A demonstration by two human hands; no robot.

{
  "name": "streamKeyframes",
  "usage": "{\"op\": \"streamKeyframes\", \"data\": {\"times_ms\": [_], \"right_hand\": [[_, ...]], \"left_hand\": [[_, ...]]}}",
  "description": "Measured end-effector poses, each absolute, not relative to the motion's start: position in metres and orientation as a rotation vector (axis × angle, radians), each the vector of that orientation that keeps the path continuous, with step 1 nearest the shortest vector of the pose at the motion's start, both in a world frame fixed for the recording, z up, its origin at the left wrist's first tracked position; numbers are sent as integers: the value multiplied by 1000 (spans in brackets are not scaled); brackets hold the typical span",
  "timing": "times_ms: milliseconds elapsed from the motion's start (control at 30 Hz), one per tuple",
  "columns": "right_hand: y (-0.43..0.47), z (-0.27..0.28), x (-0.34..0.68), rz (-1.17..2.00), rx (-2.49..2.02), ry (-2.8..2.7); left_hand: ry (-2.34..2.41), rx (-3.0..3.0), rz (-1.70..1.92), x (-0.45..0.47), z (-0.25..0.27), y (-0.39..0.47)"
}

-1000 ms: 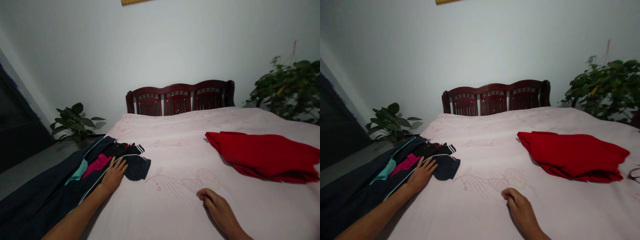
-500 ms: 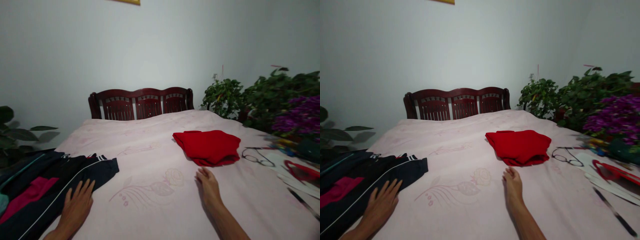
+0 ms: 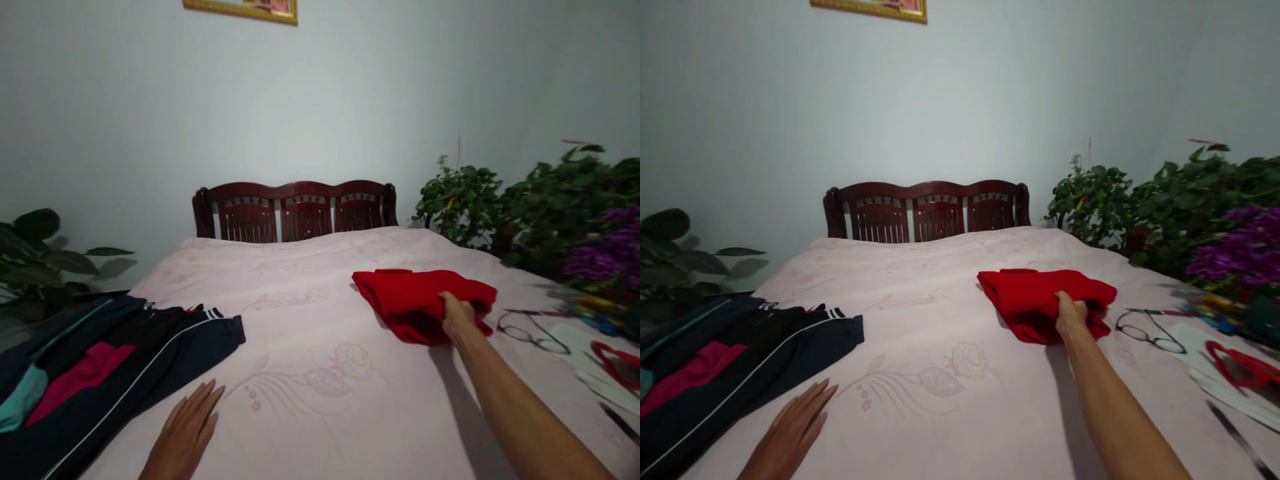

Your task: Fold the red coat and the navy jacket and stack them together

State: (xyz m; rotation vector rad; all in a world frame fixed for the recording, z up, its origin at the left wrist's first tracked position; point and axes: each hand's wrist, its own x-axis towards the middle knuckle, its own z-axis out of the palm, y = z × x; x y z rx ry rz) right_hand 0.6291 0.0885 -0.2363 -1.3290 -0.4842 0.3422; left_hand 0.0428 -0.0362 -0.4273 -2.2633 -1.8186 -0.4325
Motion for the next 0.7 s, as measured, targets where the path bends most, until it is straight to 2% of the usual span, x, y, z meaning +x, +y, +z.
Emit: {"op": "streamKeyframes", "data": {"times_ms": [100, 233, 300, 367, 467, 567, 633, 700], "right_hand": [[95, -179, 622, 400, -1223, -653], [83, -84, 576, 568, -1076, -1213], [68, -44, 538, 692, -978, -1579], [48, -18, 490, 865, -899, -1902], [16, -7, 410, 1090, -770, -2334], [-7, -23, 346, 1424, -449, -2603], [-10, -42, 329, 1503, -303, -2563], [-3, -66, 335, 1411, -374, -2412]], "left_hand": [[-1863, -2278, -523, 44, -428, -37], [-1983, -2315, -806, 50, -422, -37], [-2123, -2327, -1097, 56, -412, -39], [-2324, -2259, -1546, 63, -393, -41], [-2439, -1948, -2482, 74, -350, -46], [-2180, -1578, -3219, 77, -304, -56], [-2087, -1447, -3375, 70, -285, -65], [-2227, -1416, -3338, 54, -283, -75]]}}
